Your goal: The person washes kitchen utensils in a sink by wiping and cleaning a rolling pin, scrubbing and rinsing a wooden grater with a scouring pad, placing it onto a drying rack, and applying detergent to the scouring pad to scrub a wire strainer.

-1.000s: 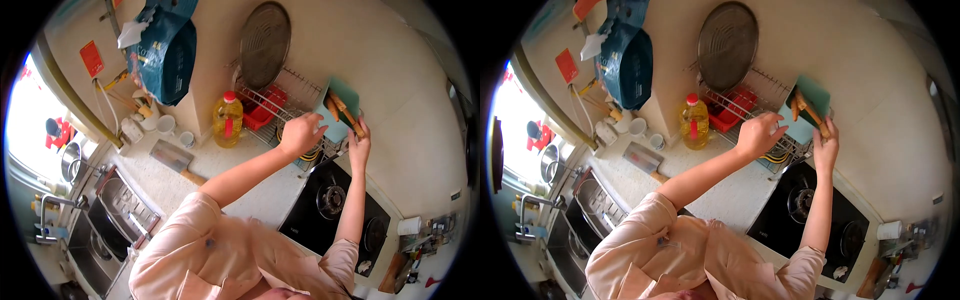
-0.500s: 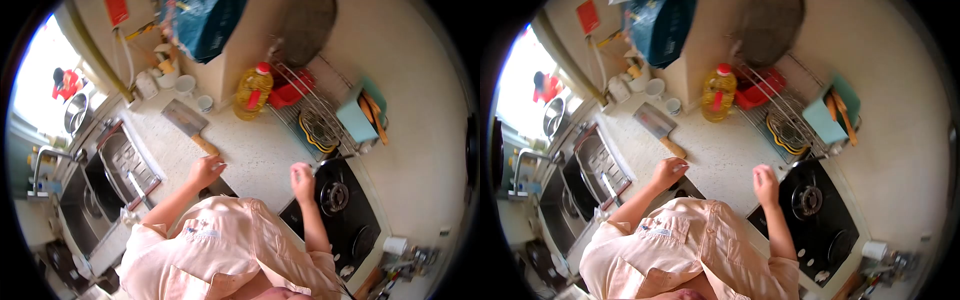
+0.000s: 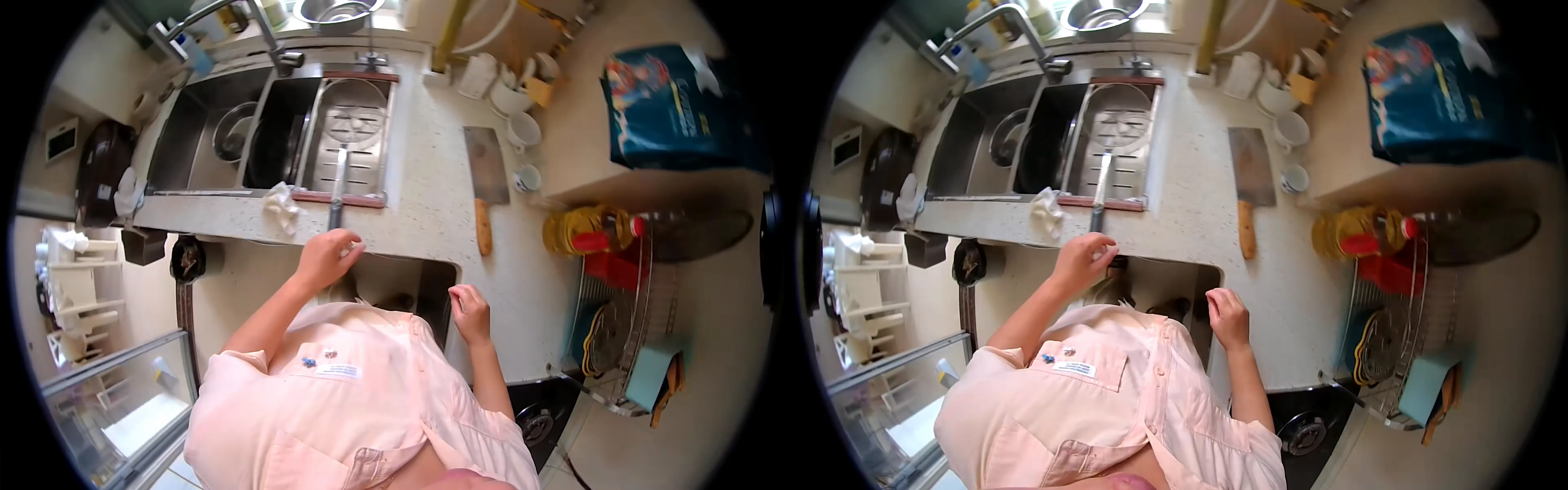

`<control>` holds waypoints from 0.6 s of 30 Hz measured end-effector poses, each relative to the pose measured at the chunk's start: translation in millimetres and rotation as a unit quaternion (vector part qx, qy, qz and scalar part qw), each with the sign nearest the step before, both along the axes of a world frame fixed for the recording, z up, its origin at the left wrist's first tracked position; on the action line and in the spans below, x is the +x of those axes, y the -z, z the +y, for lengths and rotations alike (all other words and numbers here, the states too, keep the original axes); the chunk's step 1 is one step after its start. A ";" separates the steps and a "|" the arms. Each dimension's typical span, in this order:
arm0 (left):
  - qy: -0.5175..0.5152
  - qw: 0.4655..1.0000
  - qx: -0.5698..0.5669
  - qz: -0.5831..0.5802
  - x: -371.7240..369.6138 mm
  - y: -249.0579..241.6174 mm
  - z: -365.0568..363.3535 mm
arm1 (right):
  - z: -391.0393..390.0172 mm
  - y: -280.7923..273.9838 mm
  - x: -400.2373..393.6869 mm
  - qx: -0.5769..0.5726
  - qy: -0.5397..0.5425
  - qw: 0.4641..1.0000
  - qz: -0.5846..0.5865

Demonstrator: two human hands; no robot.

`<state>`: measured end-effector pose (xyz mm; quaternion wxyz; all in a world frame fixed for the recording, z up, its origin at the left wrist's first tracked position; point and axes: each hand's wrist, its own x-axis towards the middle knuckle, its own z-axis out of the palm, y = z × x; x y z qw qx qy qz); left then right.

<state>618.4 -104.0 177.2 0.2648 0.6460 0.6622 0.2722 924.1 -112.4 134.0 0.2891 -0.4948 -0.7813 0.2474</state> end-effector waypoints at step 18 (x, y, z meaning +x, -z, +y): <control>-0.207 0.975 -0.012 -0.080 -321.2 41.7 34.0 | 47.5 46.3 -302.7 -0.158 0.182 0.965 -0.103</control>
